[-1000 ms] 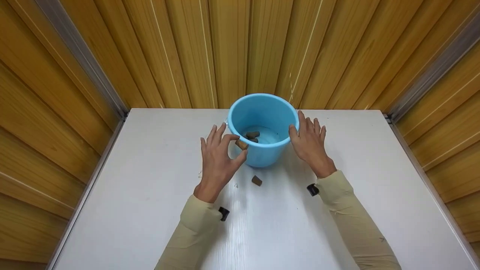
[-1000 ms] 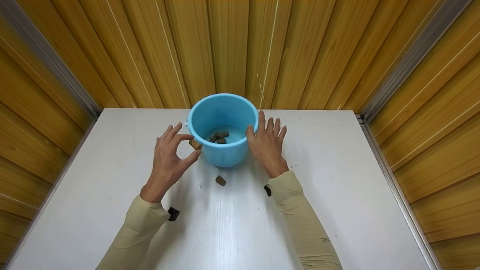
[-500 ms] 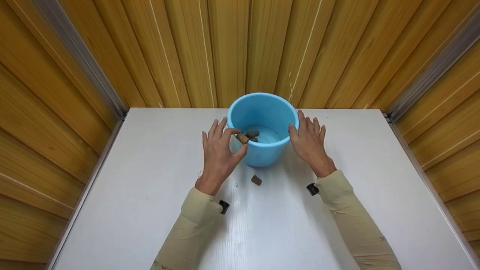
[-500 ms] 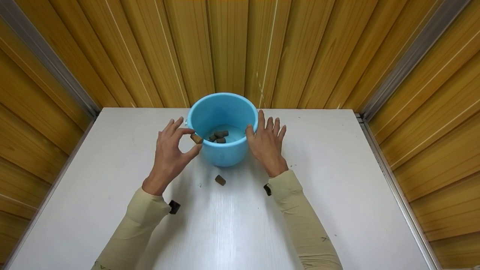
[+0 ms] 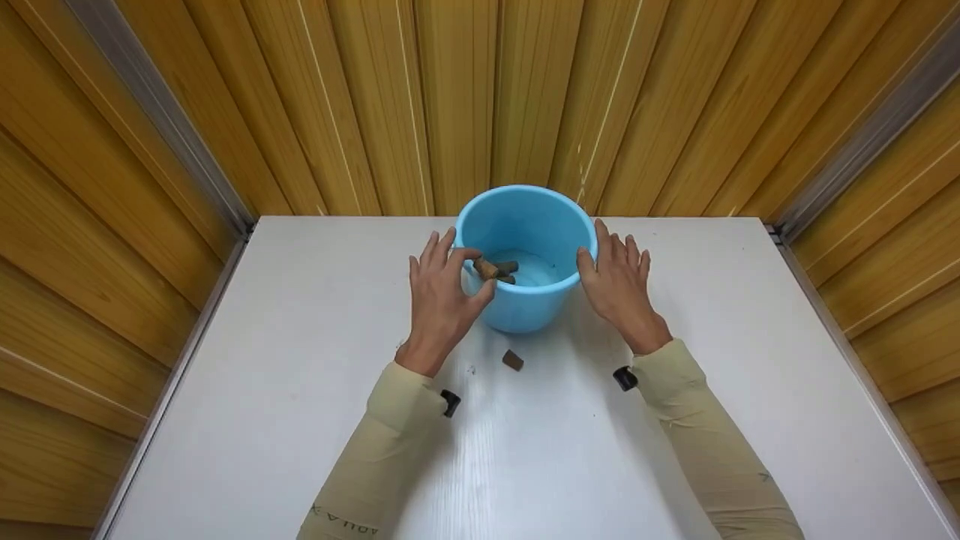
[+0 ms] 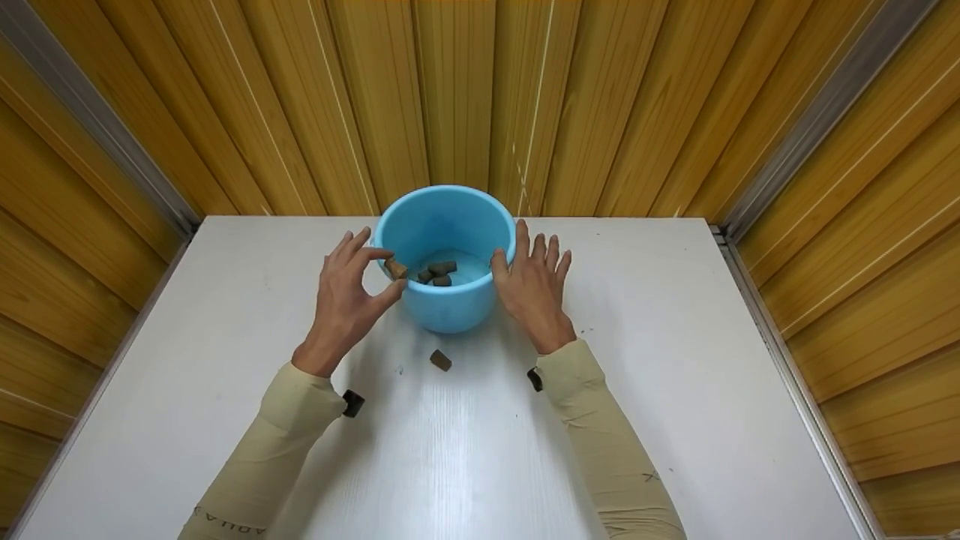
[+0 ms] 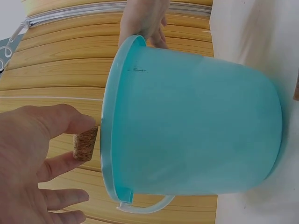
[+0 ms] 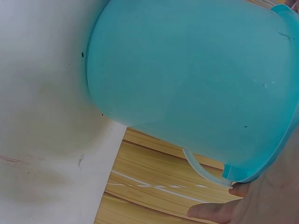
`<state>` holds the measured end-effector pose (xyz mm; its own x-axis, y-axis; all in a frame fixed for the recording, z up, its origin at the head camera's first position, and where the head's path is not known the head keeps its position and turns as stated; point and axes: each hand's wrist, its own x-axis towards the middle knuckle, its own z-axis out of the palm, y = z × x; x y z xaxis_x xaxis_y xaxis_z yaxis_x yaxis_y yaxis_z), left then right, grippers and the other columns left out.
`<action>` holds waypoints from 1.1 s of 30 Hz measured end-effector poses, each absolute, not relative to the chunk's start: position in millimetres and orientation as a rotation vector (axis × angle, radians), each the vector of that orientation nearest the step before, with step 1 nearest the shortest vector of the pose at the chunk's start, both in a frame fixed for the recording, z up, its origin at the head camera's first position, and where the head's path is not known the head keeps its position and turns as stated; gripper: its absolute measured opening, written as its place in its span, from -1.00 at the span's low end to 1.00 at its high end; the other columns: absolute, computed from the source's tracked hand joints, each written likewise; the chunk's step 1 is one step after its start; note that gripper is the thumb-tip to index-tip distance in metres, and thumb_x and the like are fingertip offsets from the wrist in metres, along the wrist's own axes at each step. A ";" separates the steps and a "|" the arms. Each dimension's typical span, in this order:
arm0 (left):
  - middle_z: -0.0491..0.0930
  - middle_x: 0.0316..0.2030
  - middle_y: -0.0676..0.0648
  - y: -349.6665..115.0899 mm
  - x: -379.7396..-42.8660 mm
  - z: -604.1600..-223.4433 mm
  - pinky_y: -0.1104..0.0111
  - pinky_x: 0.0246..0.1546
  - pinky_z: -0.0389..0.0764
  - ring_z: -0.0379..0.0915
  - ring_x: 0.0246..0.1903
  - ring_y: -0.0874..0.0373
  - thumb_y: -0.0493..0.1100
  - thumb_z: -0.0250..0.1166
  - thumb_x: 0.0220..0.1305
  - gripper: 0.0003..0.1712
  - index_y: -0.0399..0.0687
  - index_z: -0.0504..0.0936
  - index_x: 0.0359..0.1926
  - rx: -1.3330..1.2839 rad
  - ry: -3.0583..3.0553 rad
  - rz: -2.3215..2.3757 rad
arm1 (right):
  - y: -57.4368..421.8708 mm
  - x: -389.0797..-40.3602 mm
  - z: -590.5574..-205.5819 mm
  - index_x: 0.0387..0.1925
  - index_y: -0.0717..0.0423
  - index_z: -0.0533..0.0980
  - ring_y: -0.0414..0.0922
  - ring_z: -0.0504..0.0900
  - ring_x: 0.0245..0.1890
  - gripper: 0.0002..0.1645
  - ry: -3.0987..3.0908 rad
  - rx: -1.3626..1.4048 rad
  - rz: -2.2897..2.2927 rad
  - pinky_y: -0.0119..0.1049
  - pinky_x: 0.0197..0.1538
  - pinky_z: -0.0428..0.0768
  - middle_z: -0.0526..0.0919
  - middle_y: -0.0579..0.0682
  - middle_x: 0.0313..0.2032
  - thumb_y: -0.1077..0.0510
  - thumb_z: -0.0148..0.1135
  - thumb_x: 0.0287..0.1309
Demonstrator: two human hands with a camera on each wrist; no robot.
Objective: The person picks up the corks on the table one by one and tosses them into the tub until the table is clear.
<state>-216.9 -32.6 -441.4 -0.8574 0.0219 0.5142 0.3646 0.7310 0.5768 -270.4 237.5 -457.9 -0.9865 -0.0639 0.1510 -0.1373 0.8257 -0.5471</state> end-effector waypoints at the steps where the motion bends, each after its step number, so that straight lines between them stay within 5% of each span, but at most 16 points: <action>1: 0.42 0.46 -0.31 -32.6 -217.9 -441.6 -0.47 0.40 0.04 0.17 0.53 -0.34 -0.09 0.53 0.27 -0.59 -0.14 0.69 0.06 -0.295 -2.452 -0.958 | 237.5 -270.5 -457.8 0.71 0.18 -0.14 0.47 -0.29 0.60 -0.08 -2.880 0.159 0.877 0.45 0.47 -0.45 0.04 0.50 0.57 -0.23 -0.32 0.58; 33: 0.45 0.45 -0.26 -29.1 -237.2 -443.7 -0.40 0.45 0.02 0.13 0.55 -0.29 -0.08 0.58 0.25 -0.55 -0.14 0.71 0.10 -0.291 -2.466 -1.114 | 237.5 -269.3 -459.8 0.71 0.18 -0.15 0.46 -0.27 0.60 -0.09 -2.866 0.167 0.925 0.44 0.48 -0.40 0.06 0.45 0.58 -0.22 -0.29 0.59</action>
<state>-237.2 -29.1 -443.7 -0.8913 0.0183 0.4530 0.3521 0.6575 0.6661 -269.3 237.5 -459.8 -0.9860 -0.0664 0.1530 -0.1433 0.8065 -0.5737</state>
